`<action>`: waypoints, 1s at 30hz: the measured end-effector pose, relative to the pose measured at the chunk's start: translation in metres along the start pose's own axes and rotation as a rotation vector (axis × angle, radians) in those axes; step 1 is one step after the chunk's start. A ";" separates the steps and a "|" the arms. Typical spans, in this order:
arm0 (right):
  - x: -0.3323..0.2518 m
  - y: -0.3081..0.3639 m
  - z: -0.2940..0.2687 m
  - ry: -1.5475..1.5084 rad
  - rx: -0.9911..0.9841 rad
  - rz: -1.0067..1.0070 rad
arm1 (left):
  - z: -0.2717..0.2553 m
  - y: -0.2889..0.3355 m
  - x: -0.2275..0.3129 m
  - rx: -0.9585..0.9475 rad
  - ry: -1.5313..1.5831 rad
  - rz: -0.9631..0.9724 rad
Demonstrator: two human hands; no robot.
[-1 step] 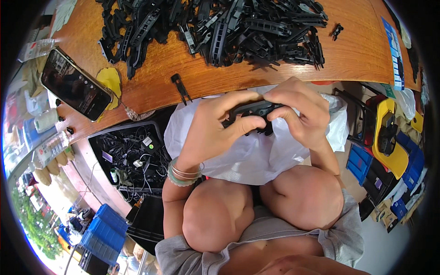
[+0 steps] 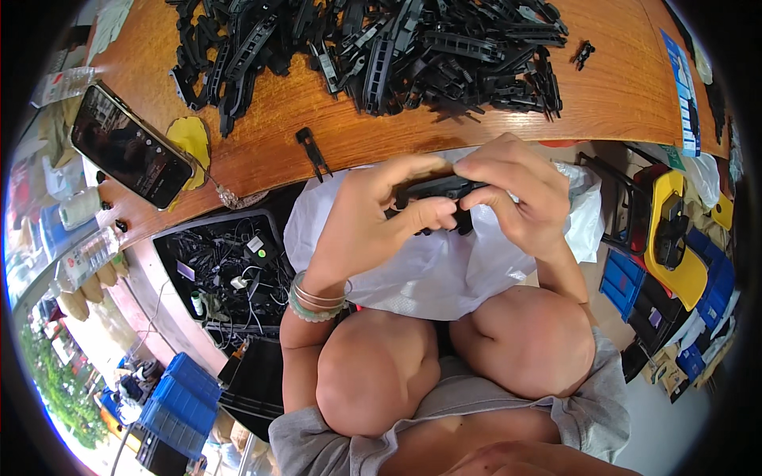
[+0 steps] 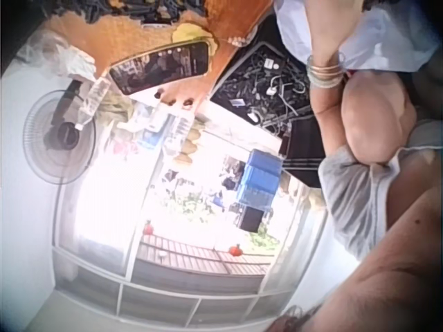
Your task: The person assembles small black plastic components by snapping them together and then places the assembled units into a white plastic bag.
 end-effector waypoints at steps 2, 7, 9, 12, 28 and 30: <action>-0.002 0.001 0.000 -0.004 -0.005 -0.085 | 0.002 -0.004 0.003 -0.054 0.019 -0.098; -0.001 -0.002 0.000 0.017 0.021 -0.041 | 0.004 -0.008 -0.006 -0.124 0.111 -0.295; 0.006 0.009 0.004 -0.157 -0.011 0.203 | 0.005 -0.004 -0.006 -0.035 0.058 -0.236; 0.012 0.023 0.010 -0.421 -0.031 0.419 | 0.015 0.005 0.010 -0.016 -0.180 0.132; 0.012 0.022 0.011 -0.715 0.058 0.283 | 0.027 0.009 -0.001 -0.198 0.181 -0.086; 0.010 0.022 0.009 -0.746 0.098 0.281 | 0.030 0.011 0.002 -0.250 0.148 -0.087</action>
Point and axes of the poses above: each hand's wrist, its own y-axis away from the middle knuckle, its own z-axis out of the palm, x = y × z, the point moved 5 cm from there along -y, towards the middle knuckle, and after that the axes turned 10 degrees about x, right-handed, at the moved point
